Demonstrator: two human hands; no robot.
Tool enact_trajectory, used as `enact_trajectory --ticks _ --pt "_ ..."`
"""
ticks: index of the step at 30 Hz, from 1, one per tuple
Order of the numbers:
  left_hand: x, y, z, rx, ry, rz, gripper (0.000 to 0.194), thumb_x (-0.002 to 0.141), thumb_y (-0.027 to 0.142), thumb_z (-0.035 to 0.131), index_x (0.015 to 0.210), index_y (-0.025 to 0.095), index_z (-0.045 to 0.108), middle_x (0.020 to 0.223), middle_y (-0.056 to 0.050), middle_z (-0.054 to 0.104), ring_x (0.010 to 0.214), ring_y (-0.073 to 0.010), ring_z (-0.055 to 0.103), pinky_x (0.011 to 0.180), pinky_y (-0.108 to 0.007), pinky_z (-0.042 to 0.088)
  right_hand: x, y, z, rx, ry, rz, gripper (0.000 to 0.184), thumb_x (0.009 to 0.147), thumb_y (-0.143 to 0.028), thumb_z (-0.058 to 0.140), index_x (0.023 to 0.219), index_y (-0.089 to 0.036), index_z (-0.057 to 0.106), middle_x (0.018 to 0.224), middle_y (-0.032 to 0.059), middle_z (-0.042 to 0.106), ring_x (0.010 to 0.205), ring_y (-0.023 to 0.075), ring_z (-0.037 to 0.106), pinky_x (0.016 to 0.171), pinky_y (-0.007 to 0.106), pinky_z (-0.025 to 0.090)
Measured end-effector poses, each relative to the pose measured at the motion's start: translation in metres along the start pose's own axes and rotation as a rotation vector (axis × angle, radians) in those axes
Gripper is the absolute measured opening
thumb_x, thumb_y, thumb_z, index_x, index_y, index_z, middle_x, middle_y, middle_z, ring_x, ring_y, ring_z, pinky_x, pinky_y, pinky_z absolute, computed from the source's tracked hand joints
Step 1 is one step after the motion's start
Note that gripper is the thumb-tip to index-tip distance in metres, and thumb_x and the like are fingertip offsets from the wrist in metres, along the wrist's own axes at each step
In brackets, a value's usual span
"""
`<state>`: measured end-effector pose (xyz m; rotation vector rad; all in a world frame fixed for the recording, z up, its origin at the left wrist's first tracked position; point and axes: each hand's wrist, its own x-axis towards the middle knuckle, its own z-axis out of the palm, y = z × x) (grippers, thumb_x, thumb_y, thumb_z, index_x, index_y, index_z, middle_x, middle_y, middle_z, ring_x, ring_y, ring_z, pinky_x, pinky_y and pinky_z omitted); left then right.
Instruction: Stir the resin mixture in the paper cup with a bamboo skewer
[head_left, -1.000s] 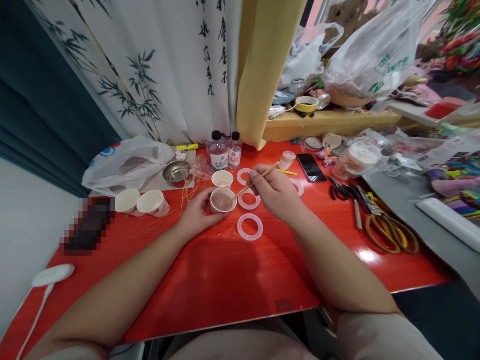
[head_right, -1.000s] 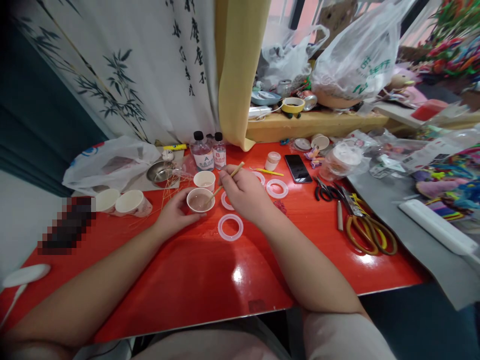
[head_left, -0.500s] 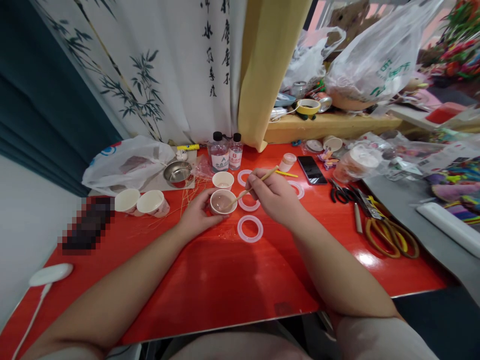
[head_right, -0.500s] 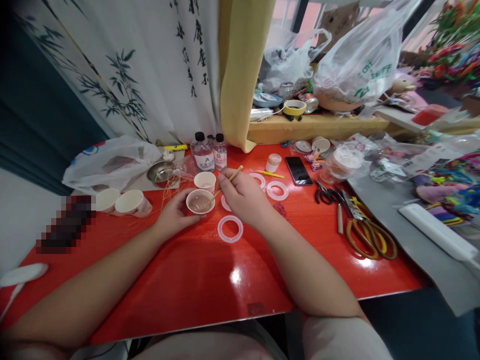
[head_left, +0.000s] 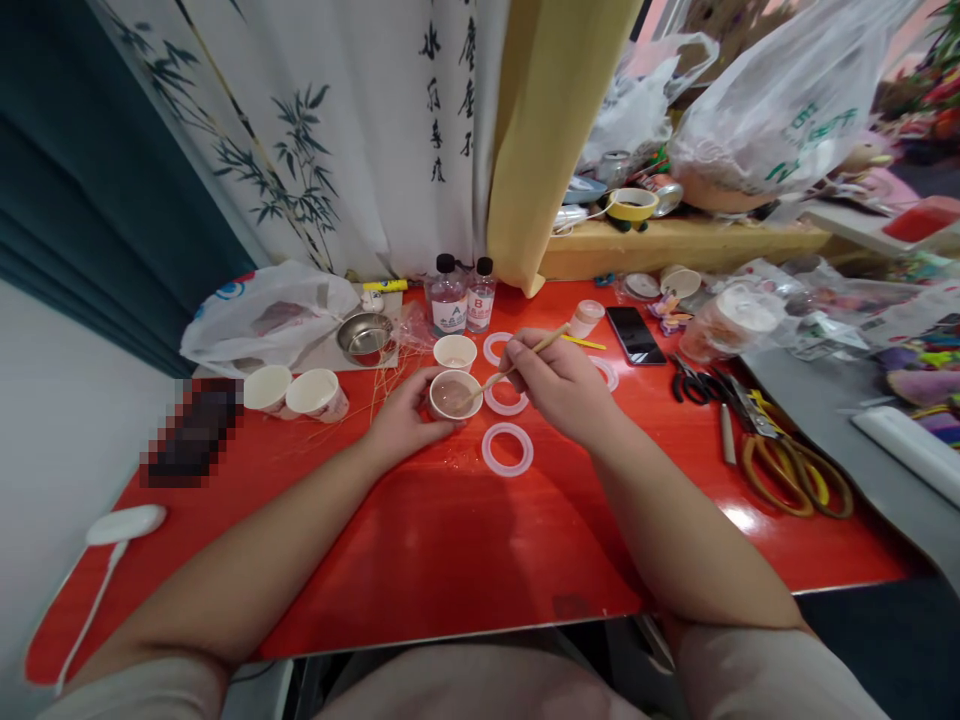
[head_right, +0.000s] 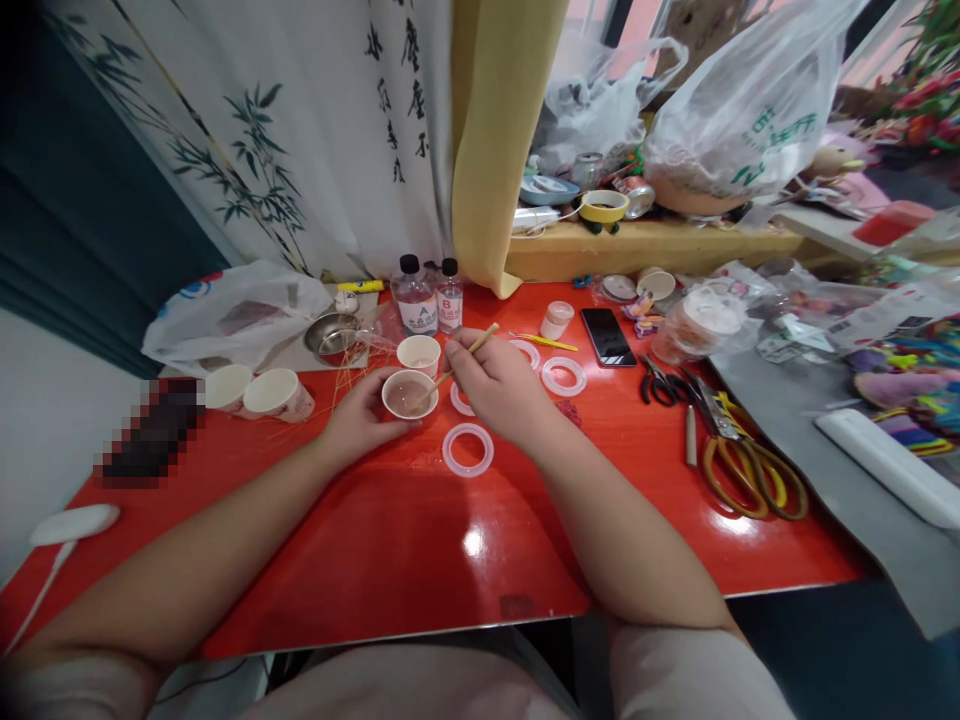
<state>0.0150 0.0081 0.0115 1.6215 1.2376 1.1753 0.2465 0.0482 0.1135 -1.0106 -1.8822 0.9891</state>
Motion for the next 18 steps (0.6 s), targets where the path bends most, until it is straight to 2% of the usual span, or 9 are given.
enact_trajectory --ticks 5,15,18 --pt "0.0002 -0.0001 -0.0006 -0.007 0.011 -0.001 0.067 0.071 0.032 0.091 0.130 0.023 0.060 0.128 -0.010 0.074 0.117 -0.0292 0.072 0.103 -0.047 0.058 0.0000 0.0003 0.0003 0.004 -0.008 0.015 0.034 0.108 -0.042 0.049 0.084 -0.022 0.060 0.066 -0.0022 0.053 0.059 0.0137 0.047 0.057 0.030 0.037" --pt "-0.0005 0.0021 0.0008 -0.016 0.025 -0.002 0.066 0.071 0.030 0.090 0.130 0.023 0.061 0.132 -0.011 0.073 0.120 -0.0291 0.071 0.106 -0.048 0.057 0.0009 0.0011 0.0016 0.063 -0.024 0.040 0.034 0.109 -0.042 0.048 0.086 -0.022 0.060 0.065 -0.0034 0.052 0.054 0.0118 0.043 0.052 0.028 0.033" --pt "-0.0003 -0.0007 0.0003 -0.002 0.025 0.007 0.068 0.072 0.032 0.090 0.131 0.023 0.061 0.134 -0.011 0.072 0.121 -0.0299 0.071 0.107 -0.049 0.056 0.0015 0.0017 0.0002 0.026 0.005 0.035 0.033 0.108 -0.041 0.050 0.084 -0.021 0.059 0.063 -0.0035 0.051 0.054 0.0121 0.043 0.052 0.028 0.032"
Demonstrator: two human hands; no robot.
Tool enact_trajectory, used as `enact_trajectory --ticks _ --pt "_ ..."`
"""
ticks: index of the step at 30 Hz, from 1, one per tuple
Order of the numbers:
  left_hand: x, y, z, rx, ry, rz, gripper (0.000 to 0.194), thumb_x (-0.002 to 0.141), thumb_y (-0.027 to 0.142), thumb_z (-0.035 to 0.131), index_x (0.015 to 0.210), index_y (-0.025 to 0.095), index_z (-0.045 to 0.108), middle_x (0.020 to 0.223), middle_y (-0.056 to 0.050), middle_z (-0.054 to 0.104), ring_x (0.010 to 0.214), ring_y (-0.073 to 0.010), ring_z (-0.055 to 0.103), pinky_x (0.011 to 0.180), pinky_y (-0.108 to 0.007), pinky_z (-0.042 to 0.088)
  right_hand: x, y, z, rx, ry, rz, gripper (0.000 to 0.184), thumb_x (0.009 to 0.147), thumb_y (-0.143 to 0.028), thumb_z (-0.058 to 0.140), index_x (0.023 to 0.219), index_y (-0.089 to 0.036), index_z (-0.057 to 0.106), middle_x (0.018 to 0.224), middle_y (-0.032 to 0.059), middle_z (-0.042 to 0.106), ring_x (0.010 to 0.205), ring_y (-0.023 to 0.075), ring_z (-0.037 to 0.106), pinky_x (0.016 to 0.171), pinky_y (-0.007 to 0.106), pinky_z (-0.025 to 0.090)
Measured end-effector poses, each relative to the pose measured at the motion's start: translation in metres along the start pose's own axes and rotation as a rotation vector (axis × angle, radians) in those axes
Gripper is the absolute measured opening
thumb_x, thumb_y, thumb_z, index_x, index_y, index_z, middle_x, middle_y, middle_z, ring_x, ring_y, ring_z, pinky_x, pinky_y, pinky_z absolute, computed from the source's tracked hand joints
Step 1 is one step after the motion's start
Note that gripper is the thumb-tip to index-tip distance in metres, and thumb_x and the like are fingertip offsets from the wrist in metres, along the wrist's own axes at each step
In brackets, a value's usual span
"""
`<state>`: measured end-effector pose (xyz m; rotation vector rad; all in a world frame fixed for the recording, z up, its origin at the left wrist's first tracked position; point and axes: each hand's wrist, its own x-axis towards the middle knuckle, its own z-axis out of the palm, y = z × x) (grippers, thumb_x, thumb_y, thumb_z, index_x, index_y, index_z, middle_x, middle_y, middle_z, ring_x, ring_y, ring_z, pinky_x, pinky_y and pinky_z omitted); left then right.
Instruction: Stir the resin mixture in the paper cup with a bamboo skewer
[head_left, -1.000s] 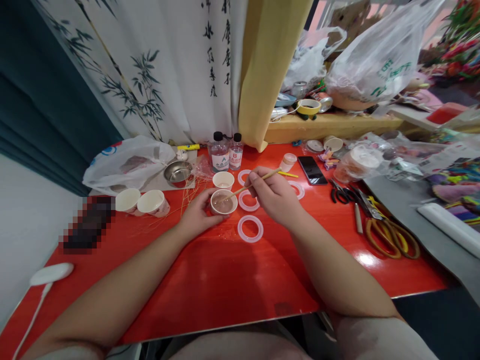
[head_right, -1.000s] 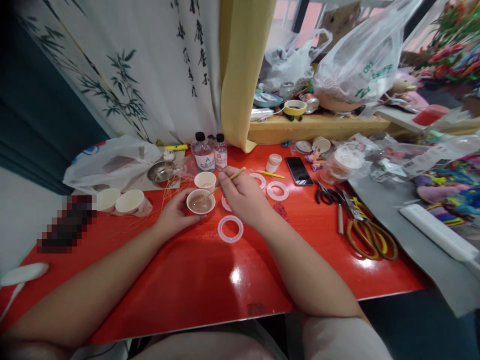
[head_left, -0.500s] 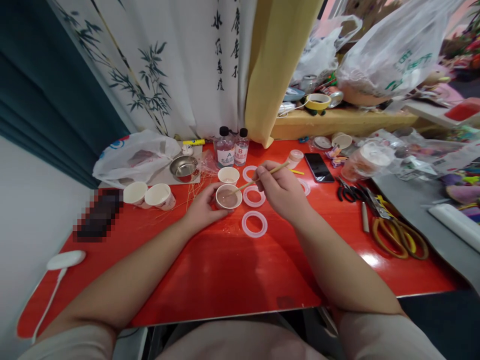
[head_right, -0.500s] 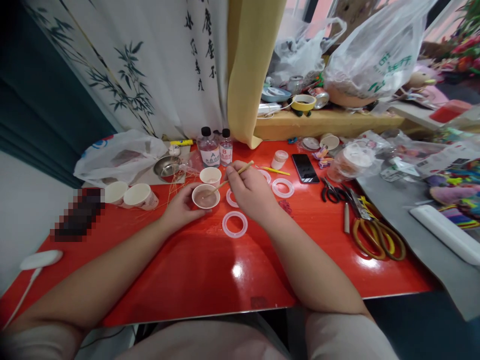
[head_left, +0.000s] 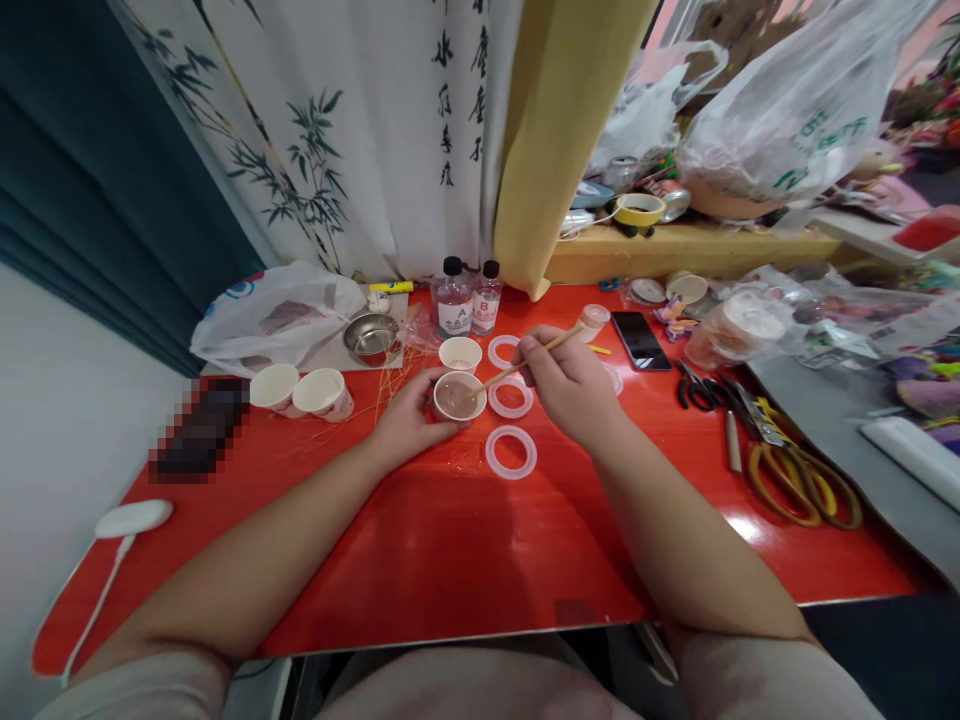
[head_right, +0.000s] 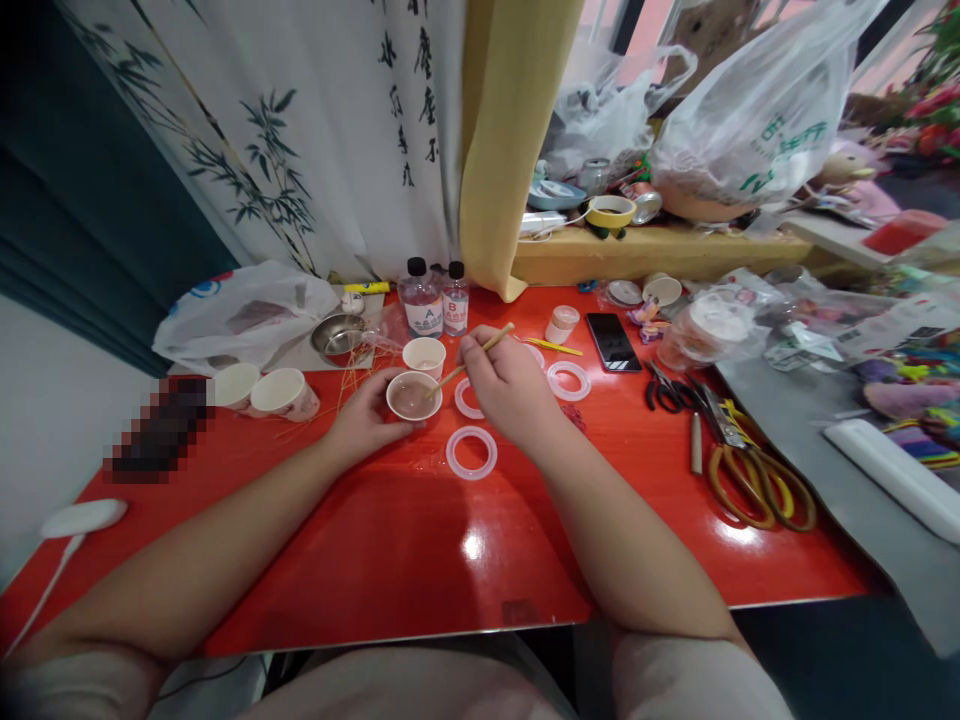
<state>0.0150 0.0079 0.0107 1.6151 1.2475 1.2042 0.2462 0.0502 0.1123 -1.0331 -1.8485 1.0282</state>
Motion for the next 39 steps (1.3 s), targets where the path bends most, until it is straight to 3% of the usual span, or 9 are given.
enact_trajectory --ticks 7,11,17,25,31,39 --pt "0.001 -0.002 -0.001 -0.013 -0.020 -0.010 0.066 0.071 0.031 0.090 0.130 0.024 0.060 0.132 -0.010 0.073 0.121 -0.0298 0.071 0.106 -0.048 0.057 -0.001 0.002 0.001 0.015 0.029 -0.039 0.035 0.108 -0.046 0.049 0.086 -0.022 0.061 0.066 -0.0029 0.051 0.057 0.0127 0.044 0.053 0.028 0.033" --pt "0.001 -0.002 -0.001 -0.005 -0.009 -0.010 0.065 0.071 0.029 0.090 0.128 0.024 0.059 0.130 -0.010 0.072 0.120 -0.0296 0.070 0.106 -0.049 0.056 -0.001 0.001 0.002 0.055 -0.051 -0.019 0.035 0.108 -0.045 0.050 0.084 -0.021 0.059 0.064 -0.0035 0.050 0.055 0.0119 0.043 0.052 0.028 0.033" --pt "-0.002 -0.004 0.000 0.022 0.041 0.015 0.067 0.070 0.030 0.090 0.127 0.025 0.056 0.127 -0.008 0.071 0.116 -0.0277 0.071 0.104 -0.046 0.056 -0.004 0.000 0.000 0.067 0.016 -0.019 0.035 0.107 -0.046 0.052 0.083 -0.022 0.061 0.061 -0.0045 0.048 0.052 0.0115 0.042 0.050 0.028 0.031" --pt "-0.007 -0.001 0.002 -0.199 -0.033 0.039 0.069 0.078 0.047 0.087 0.133 0.024 0.052 0.131 -0.013 0.072 0.118 -0.0307 0.071 0.105 -0.049 0.056 -0.010 -0.015 -0.001 0.240 0.066 -0.060 0.036 0.106 -0.049 0.056 0.084 -0.021 0.061 0.061 -0.0044 0.048 0.051 0.0112 0.041 0.048 0.028 0.030" --pt "-0.007 0.002 0.005 -0.083 0.053 0.020 0.079 0.063 0.039 0.096 0.130 0.022 0.056 0.126 -0.012 0.074 0.118 -0.0326 0.072 0.108 -0.052 0.054 -0.012 -0.014 0.000 0.187 0.067 -0.090 0.039 0.107 -0.051 0.053 0.085 -0.021 0.063 0.062 -0.0039 0.049 0.051 0.0109 0.043 0.047 0.028 0.031" --pt "-0.003 0.002 0.007 -0.023 0.112 0.015 0.063 0.069 0.034 0.090 0.122 0.019 0.061 0.118 -0.011 0.077 0.108 -0.0292 0.076 0.101 -0.049 0.060 -0.013 -0.015 -0.001 0.230 0.055 -0.107 0.037 0.107 -0.051 0.055 0.085 -0.022 0.063 0.061 -0.0040 0.049 0.051 0.0110 0.041 0.047 0.028 0.030"
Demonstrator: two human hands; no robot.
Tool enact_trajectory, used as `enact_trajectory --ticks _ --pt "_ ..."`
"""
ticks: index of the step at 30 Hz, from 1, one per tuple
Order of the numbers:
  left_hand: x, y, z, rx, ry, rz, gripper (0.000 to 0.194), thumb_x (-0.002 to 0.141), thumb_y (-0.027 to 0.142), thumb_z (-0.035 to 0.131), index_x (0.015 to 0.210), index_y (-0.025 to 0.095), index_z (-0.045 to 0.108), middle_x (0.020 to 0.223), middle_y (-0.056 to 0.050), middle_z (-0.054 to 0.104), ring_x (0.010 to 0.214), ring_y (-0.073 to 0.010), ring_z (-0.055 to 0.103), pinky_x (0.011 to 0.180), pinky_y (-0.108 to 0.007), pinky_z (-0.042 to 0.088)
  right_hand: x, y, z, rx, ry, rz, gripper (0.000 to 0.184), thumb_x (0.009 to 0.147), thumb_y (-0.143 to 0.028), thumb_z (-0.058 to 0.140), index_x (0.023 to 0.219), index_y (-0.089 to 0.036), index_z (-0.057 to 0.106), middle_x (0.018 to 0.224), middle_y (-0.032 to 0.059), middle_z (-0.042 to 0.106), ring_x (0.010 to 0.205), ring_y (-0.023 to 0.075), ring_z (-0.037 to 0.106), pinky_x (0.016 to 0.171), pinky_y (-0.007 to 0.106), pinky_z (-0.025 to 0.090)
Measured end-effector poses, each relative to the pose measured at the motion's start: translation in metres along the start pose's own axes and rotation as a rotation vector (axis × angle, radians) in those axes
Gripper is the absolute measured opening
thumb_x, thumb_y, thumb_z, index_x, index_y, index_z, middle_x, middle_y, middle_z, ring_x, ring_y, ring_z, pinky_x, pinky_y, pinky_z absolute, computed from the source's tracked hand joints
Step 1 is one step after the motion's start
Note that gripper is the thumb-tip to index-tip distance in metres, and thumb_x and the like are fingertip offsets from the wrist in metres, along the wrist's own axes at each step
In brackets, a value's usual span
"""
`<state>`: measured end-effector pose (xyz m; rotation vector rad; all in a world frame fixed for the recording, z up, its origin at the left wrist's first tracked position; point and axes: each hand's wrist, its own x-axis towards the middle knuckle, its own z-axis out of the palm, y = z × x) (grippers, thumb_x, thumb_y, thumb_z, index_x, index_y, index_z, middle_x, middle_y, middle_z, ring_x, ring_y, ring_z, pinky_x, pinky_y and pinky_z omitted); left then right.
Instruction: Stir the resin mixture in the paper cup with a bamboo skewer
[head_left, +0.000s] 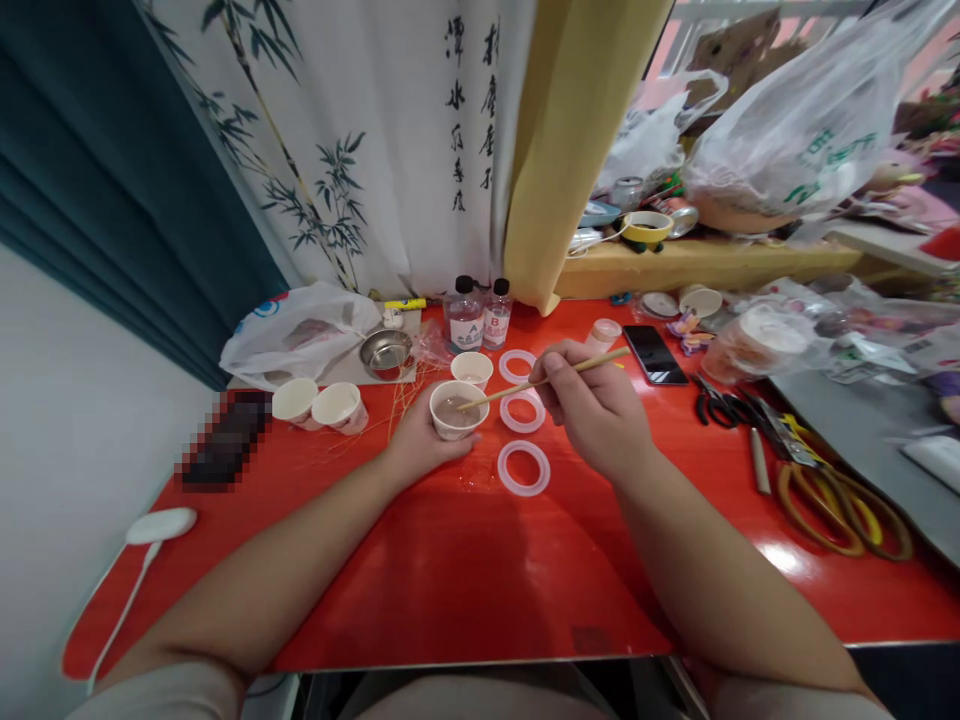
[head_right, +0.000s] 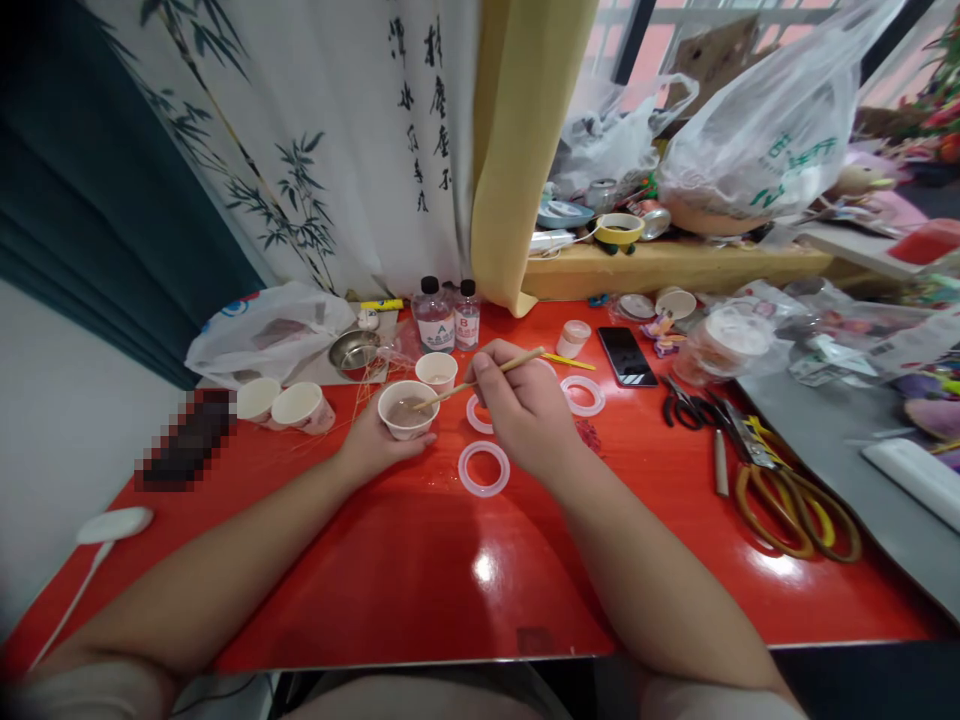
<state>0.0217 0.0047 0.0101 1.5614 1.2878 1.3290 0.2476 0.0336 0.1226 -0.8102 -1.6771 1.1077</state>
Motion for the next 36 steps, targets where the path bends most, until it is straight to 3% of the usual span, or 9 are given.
enact_trajectory --ticks 4,13,17,21,30,36 --pt "0.0013 -0.0036 -0.0010 -0.007 0.035 -0.001 0.064 0.067 0.035 0.091 0.121 0.019 0.060 0.116 -0.010 0.078 0.106 -0.0279 0.076 0.098 -0.047 0.060 0.0012 -0.0023 0.0014 0.027 0.034 -0.007 0.034 0.106 -0.046 0.058 0.084 -0.021 0.063 0.060 -0.0042 0.048 0.051 0.0109 0.040 0.047 0.028 0.028" --pt "0.0017 -0.0048 -0.0057 -0.044 -0.006 0.017 0.075 0.062 0.039 0.097 0.124 0.020 0.059 0.123 -0.012 0.076 0.115 -0.0312 0.074 0.105 -0.051 0.057 0.0015 -0.0065 0.0022 0.048 0.075 -0.006 0.032 0.107 -0.042 0.058 0.083 -0.021 0.064 0.056 -0.0051 0.046 0.049 0.0106 0.039 0.045 0.027 0.027" --pt "0.0006 -0.0033 -0.0057 -0.093 -0.047 -0.099 0.075 0.062 0.040 0.098 0.123 0.017 0.062 0.127 -0.017 0.076 0.120 -0.0360 0.072 0.110 -0.057 0.054 0.0024 -0.0055 0.0020 0.051 0.087 -0.004 0.033 0.106 -0.043 0.059 0.081 -0.021 0.063 0.057 -0.0046 0.048 0.049 0.0104 0.041 0.046 0.027 0.029" --pt "-0.0006 -0.0006 -0.0041 -0.197 -0.130 -0.168 0.069 0.068 0.039 0.093 0.125 0.017 0.062 0.131 -0.019 0.074 0.120 -0.0357 0.073 0.108 -0.057 0.055 0.0040 -0.0042 0.0016 0.070 0.089 0.004 0.035 0.106 -0.045 0.059 0.080 -0.021 0.063 0.056 -0.0049 0.047 0.048 0.0101 0.040 0.044 0.027 0.028" --pt "-0.0002 0.0032 -0.0036 -0.011 -0.059 0.010 0.066 0.065 0.035 0.094 0.120 0.021 0.060 0.119 -0.010 0.075 0.112 -0.0297 0.073 0.103 -0.049 0.057 0.0010 -0.0030 0.0048 0.056 0.045 0.030 0.035 0.107 -0.046 0.056 0.083 -0.022 0.061 0.057 -0.0053 0.046 0.048 0.0103 0.039 0.045 0.028 0.027" --pt "-0.0014 0.0014 -0.0042 0.011 -0.112 0.038 0.070 0.067 0.037 0.095 0.124 0.021 0.057 0.119 -0.010 0.073 0.110 -0.0289 0.071 0.099 -0.046 0.057 -0.0032 -0.0060 0.0055 -0.127 -0.011 0.036 0.032 0.109 -0.039 0.051 0.084 -0.021 0.062 0.062 -0.0041 0.049 0.053 0.0108 0.042 0.050 0.028 0.030"
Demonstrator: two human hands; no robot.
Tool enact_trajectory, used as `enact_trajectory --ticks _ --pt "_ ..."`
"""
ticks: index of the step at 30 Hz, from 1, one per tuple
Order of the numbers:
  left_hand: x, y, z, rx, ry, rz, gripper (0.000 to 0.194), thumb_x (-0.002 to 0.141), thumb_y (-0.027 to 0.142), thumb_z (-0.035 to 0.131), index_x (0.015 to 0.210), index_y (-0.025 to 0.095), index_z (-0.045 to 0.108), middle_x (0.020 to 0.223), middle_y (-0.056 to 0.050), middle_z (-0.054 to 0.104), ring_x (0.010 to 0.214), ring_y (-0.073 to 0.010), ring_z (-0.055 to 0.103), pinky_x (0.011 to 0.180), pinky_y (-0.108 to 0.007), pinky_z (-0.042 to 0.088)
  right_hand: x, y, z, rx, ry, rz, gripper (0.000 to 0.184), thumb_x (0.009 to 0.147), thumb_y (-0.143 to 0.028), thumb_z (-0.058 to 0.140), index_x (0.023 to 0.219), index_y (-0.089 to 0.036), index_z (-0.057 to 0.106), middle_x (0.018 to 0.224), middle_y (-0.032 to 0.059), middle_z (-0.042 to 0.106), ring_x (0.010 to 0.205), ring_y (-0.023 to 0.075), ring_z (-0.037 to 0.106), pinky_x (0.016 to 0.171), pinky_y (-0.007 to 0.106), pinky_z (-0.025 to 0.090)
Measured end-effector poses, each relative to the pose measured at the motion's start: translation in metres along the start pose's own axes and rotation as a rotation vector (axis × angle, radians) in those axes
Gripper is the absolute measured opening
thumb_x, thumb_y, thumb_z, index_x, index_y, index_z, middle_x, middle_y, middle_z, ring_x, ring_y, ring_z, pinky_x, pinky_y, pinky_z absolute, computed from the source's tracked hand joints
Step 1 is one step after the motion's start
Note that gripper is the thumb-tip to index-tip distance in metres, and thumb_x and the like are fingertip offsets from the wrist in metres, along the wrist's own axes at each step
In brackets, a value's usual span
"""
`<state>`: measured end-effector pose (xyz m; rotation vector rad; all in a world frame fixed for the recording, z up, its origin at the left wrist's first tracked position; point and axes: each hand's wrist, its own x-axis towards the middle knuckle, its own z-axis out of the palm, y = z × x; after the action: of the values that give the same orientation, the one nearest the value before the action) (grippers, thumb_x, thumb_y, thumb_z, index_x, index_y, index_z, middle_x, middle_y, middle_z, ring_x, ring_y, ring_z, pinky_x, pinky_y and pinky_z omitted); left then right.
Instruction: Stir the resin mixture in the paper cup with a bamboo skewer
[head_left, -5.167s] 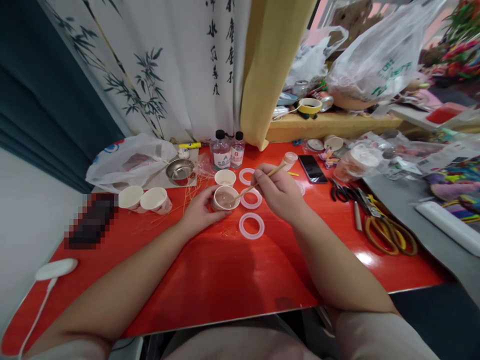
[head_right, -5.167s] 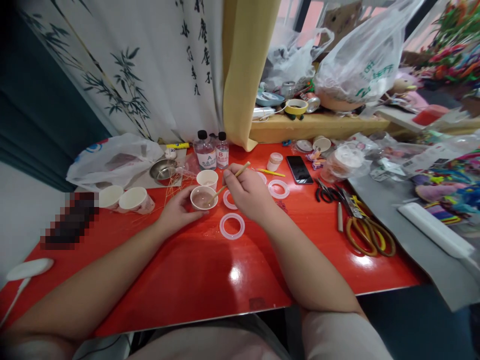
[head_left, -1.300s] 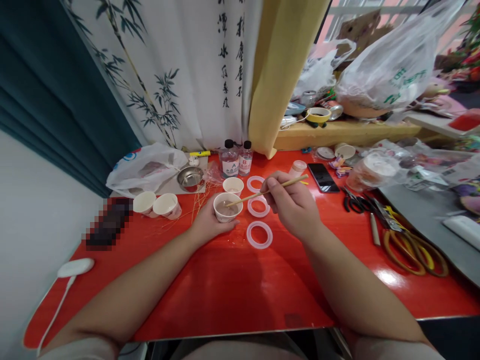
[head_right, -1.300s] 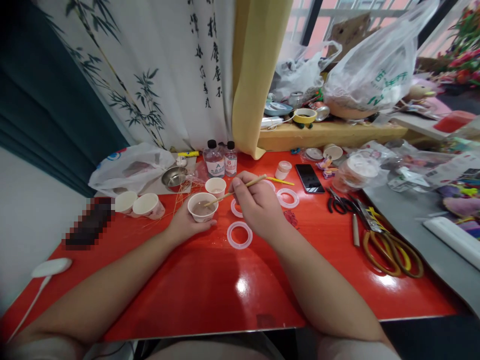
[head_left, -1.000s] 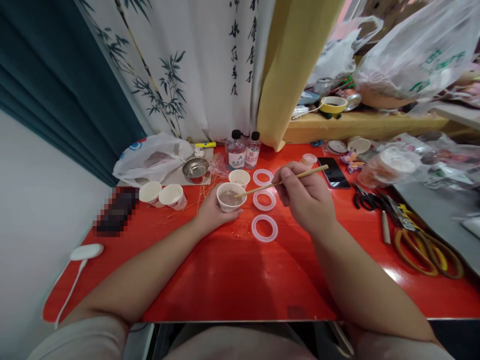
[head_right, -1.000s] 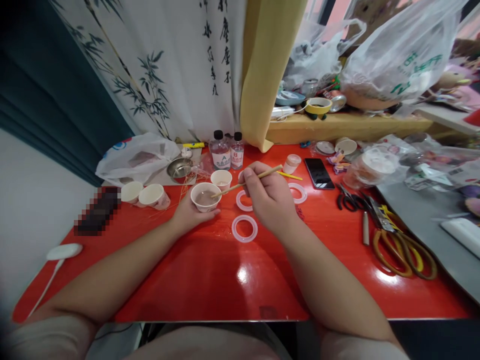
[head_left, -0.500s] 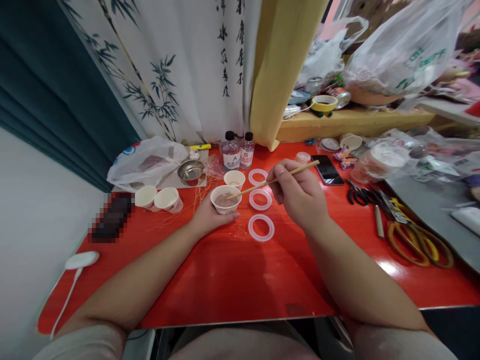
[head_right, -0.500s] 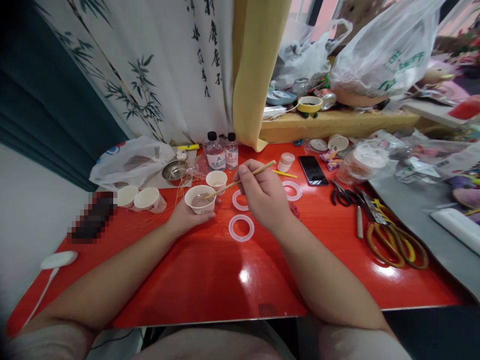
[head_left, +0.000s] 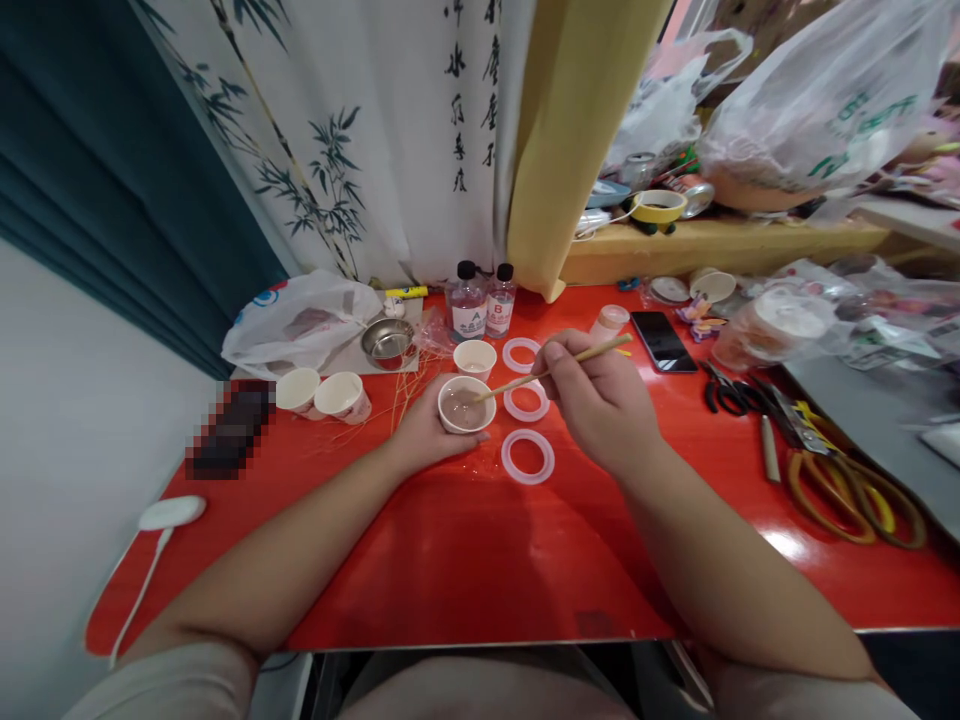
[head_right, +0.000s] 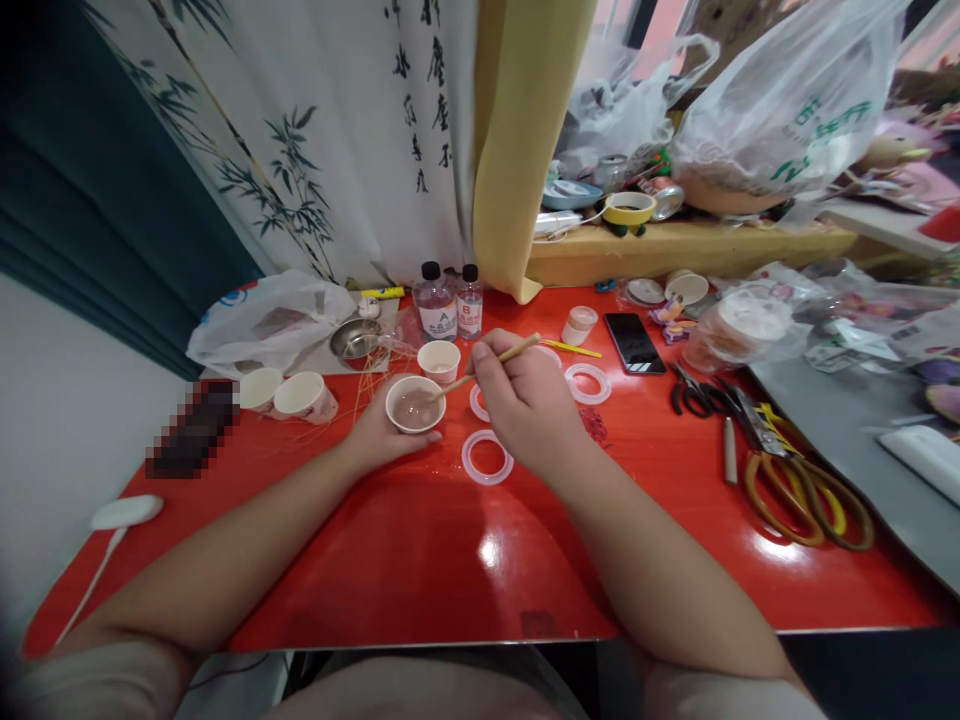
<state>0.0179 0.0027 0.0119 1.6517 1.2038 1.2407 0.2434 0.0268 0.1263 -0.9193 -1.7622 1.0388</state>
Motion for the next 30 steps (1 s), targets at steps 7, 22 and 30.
enact_trajectory --ticks 7,22,30 --pt "0.001 -0.004 -0.004 0.050 -0.014 -0.006 0.068 0.070 0.035 0.093 0.126 0.023 0.056 0.122 -0.009 0.073 0.111 -0.0293 0.072 0.098 -0.046 0.057 0.001 -0.001 0.001 -0.069 -0.042 -0.017 0.031 0.109 -0.035 0.049 0.083 -0.021 0.061 0.062 -0.0030 0.050 0.055 0.0124 0.042 0.052 0.029 0.031" --pt "0.007 -0.011 -0.010 0.168 -0.049 0.059 0.065 0.069 0.027 0.094 0.128 0.024 0.067 0.127 -0.010 0.072 0.118 -0.0313 0.070 0.106 -0.049 0.054 0.008 0.013 0.002 -0.140 -0.061 -0.005 0.033 0.109 -0.038 0.048 0.083 -0.021 0.060 0.064 -0.0031 0.050 0.057 0.0132 0.043 0.056 0.030 0.032" --pt "0.003 -0.017 -0.006 0.082 0.020 -0.001 0.071 0.069 0.032 0.094 0.130 0.024 0.060 0.128 -0.011 0.072 0.118 -0.0307 0.071 0.105 -0.048 0.055 0.008 0.014 0.002 -0.129 -0.047 0.000 0.034 0.109 -0.041 0.048 0.084 -0.022 0.061 0.064 -0.0031 0.049 0.057 0.0138 0.043 0.056 0.030 0.033"
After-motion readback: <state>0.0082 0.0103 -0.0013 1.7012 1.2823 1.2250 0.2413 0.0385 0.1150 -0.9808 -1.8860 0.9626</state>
